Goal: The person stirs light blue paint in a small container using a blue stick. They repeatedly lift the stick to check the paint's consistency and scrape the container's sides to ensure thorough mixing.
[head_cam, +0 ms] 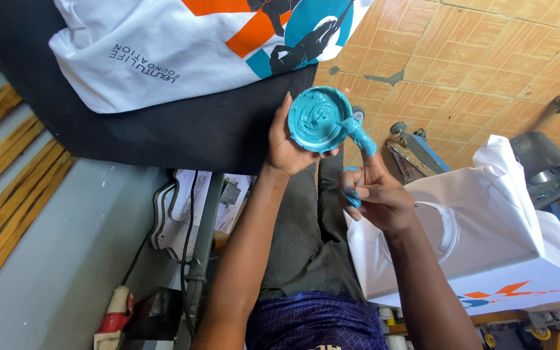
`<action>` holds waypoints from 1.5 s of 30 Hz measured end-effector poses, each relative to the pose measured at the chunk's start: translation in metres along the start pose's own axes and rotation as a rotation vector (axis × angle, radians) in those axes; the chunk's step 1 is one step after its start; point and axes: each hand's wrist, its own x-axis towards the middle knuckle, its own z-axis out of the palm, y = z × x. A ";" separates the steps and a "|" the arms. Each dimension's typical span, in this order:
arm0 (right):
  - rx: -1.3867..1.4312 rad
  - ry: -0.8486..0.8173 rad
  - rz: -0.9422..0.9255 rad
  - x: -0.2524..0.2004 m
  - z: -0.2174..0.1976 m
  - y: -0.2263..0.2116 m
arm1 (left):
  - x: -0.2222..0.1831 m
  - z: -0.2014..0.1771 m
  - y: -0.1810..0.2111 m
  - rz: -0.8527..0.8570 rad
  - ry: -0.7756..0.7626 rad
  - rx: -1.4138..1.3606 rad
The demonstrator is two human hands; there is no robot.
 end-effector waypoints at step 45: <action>0.205 0.003 0.046 0.006 0.018 -0.007 | 0.008 0.003 -0.018 0.161 0.109 -0.339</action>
